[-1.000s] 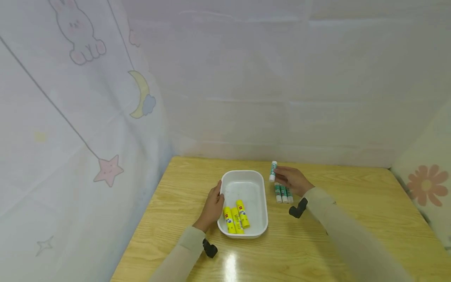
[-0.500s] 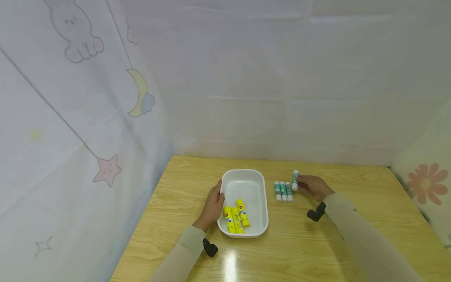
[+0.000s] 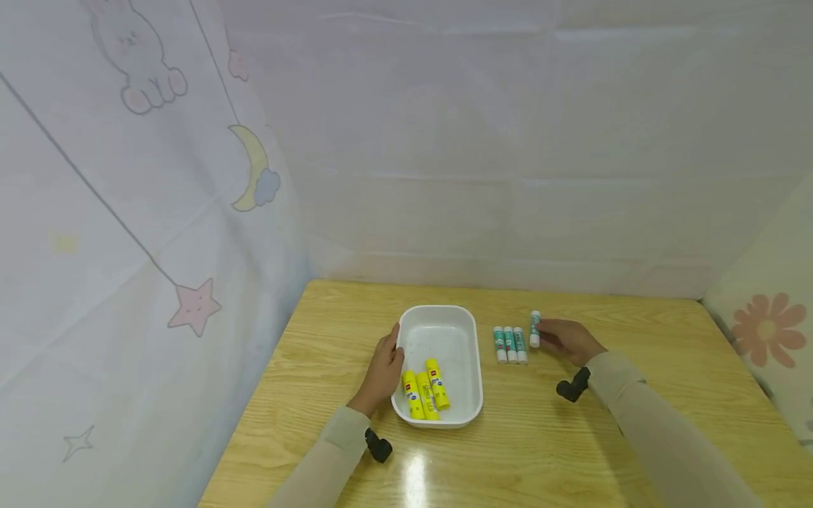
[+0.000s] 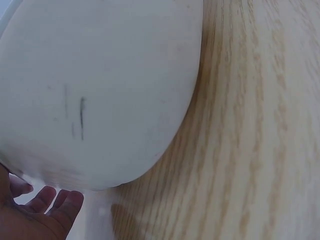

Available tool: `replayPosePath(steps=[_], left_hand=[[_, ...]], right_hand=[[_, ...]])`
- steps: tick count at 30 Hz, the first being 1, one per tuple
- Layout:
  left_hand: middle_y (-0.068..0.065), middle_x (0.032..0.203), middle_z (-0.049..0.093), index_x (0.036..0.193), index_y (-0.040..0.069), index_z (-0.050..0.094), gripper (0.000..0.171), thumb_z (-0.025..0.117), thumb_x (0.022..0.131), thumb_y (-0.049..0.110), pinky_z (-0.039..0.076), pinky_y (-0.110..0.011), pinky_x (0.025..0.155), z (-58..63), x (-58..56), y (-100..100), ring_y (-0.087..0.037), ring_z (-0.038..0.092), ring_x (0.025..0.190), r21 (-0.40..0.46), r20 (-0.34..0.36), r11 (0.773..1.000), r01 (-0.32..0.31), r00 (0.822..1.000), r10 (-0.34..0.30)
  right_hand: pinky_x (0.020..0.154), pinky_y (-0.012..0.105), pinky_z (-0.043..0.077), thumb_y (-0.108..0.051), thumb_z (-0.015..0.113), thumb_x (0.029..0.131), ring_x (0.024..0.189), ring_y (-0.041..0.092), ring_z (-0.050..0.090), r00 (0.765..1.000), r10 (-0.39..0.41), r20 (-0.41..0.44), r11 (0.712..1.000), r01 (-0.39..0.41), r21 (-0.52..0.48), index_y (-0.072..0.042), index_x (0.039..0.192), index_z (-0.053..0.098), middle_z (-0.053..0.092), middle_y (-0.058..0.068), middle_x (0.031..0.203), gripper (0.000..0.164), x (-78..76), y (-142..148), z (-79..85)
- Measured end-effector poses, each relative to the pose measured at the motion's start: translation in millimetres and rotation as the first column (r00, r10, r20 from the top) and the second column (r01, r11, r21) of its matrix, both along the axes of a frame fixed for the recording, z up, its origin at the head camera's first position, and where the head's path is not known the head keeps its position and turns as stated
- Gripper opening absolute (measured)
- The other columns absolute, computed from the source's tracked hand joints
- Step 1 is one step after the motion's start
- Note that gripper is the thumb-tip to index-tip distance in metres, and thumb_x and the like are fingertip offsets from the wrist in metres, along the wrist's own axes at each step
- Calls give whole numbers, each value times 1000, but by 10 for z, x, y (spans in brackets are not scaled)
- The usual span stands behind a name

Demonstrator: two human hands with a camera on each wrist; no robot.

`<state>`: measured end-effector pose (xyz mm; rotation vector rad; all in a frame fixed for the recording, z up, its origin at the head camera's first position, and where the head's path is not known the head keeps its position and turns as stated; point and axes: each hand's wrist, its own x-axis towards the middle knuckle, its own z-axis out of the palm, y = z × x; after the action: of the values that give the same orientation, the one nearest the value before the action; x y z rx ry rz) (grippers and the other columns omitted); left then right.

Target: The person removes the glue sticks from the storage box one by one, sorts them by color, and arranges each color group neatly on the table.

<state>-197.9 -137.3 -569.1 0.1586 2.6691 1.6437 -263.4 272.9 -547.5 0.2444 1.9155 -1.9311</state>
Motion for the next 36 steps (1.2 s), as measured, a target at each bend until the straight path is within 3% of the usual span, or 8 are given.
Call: replayPosePath(steps=[5,9,19,27,36], left_hand=[[-12,150,34,157,21,18,55,38,106,17,38,-46,108,14,-21,24,-27,45,129,-11,3,1000,-8,1000,8],[-12,150,34,157,21,18,55,37,106,17,39,-46,108,-7,-43,40,-27,44,130,-21,-5,1000,-8,1000,8],[-12,150,34,157,18,18,54,37,106,18,40,-45,107,-45,-52,53,-26,46,127,-12,-3,1000,-8,1000,8],[-13,151,33,157,16,18,55,37,106,18,39,-46,107,-56,-56,45,-26,45,129,-4,-4,1000,-5,1000,5],[-12,151,33,157,18,18,55,37,106,17,39,-45,107,-28,-33,51,-26,45,129,0,-3,1000,-7,1000,7]], right_hand=[[85,24,54,-18,58,99,91,8,62,1000,9,-15,999,-9,38,9,136,47,62,1,105,46,12,-15,-2],[84,24,54,-17,58,99,91,8,62,1000,16,-17,999,-16,39,11,137,45,62,3,107,49,29,-11,-40],[96,32,50,-17,56,100,102,11,62,997,66,-28,992,-63,107,13,145,31,49,20,135,60,66,-37,-112],[98,39,49,-19,55,101,105,16,62,994,98,-43,977,-88,195,12,144,34,49,24,136,58,85,-92,-41],[92,36,53,-24,59,99,103,18,64,991,121,-47,951,-102,293,9,143,38,52,24,134,59,69,-85,-80]])
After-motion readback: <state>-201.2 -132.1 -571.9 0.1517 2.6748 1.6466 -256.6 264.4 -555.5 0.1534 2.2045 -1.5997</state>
